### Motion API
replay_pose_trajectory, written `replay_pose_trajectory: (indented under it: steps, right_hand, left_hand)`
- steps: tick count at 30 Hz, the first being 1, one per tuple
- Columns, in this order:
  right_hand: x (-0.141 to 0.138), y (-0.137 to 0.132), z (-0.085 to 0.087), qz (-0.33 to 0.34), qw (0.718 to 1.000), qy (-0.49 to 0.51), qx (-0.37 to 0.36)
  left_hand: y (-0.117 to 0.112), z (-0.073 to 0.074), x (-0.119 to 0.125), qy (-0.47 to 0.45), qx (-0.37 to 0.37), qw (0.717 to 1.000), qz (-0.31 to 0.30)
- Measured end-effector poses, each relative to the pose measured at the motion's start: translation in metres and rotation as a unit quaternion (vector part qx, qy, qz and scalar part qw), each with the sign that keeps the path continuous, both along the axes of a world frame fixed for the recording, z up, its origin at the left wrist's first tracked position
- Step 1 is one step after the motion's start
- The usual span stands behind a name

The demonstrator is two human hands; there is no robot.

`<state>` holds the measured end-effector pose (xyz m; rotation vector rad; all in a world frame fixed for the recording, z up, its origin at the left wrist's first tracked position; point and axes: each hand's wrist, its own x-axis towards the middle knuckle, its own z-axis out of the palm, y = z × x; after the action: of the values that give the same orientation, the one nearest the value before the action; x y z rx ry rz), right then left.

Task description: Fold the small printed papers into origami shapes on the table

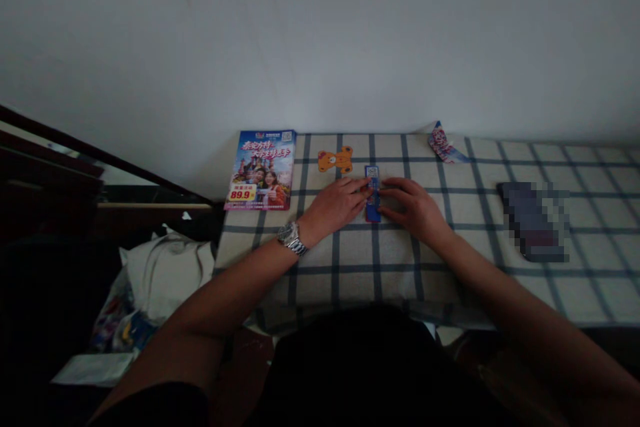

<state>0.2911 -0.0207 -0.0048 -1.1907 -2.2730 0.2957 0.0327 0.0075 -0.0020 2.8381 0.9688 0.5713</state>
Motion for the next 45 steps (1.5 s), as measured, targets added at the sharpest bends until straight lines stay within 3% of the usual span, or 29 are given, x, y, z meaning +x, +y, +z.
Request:
replay_pose_trajectory:
  steps: [22, 36, 45]
  right_hand:
    - [0.004, -0.009, 0.0, 0.036, 0.999, -0.011, 0.0]
    - [0.01, -0.023, 0.004, 0.099, 0.989, -0.08, 0.074]
    - [0.015, -0.032, 0.005, 0.132, 0.989, -0.068, 0.027]
  left_hand:
    - [-0.002, -0.01, 0.003, -0.044, -0.013, 0.999, 0.015]
    - [-0.003, -0.005, 0.003, -0.016, -0.006, 1.0, 0.017]
    - [-0.004, -0.004, 0.003, -0.014, -0.01, 1.0, 0.017]
